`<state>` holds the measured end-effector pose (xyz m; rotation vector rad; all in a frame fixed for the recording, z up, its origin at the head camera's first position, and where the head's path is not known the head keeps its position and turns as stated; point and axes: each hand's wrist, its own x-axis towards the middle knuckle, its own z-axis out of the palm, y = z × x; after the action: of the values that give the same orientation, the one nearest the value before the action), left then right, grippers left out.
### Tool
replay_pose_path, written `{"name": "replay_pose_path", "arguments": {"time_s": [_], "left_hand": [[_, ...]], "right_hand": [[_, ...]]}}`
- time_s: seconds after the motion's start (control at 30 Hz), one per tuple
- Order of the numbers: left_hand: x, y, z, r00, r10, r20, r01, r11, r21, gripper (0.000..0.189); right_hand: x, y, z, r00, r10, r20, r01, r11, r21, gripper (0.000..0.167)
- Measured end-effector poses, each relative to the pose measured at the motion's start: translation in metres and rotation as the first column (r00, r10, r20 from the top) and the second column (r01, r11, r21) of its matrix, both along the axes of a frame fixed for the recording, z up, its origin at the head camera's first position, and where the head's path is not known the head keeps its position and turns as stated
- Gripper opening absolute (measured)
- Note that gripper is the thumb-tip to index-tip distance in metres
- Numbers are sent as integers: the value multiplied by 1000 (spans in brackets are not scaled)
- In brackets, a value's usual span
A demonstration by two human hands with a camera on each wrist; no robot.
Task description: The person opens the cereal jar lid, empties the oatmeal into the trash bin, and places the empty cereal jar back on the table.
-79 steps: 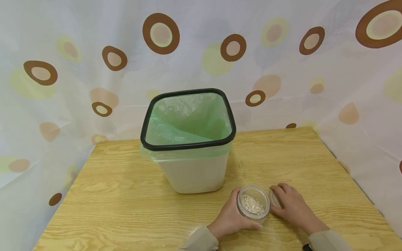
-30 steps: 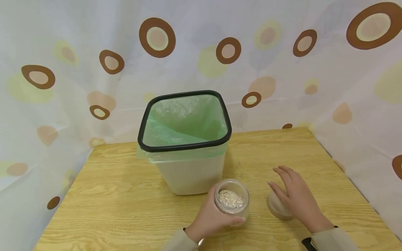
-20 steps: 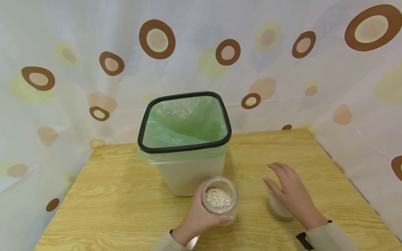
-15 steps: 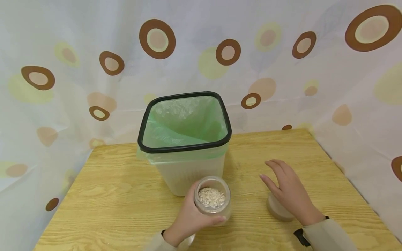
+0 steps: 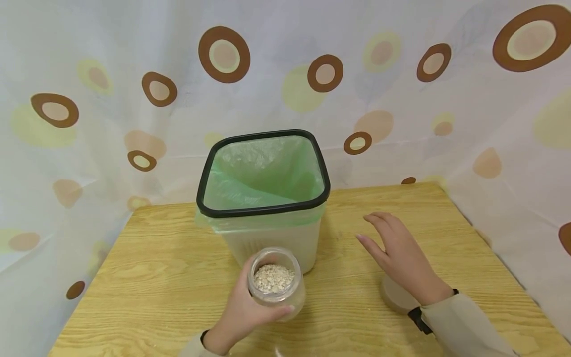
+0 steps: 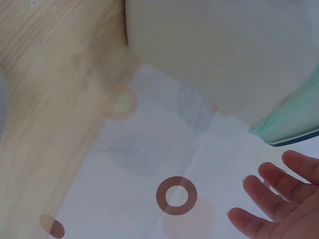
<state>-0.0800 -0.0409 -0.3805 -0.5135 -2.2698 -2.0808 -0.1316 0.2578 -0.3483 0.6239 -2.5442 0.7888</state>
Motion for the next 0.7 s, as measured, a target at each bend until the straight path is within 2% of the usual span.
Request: {"name": "replay_pose_path", "arguments": {"time_s": [0.13, 0.7], "left_hand": [[1, -7, 5, 1000, 28, -9, -28, 1000, -1, 92], [8, -32, 15, 990, 137, -39, -138, 990, -19, 92]], "right_hand": [[-2, -2, 4, 999, 13, -40, -13, 1000, 1, 38], [-9, -22, 29, 998, 64, 13, -64, 997, -45, 45]]}}
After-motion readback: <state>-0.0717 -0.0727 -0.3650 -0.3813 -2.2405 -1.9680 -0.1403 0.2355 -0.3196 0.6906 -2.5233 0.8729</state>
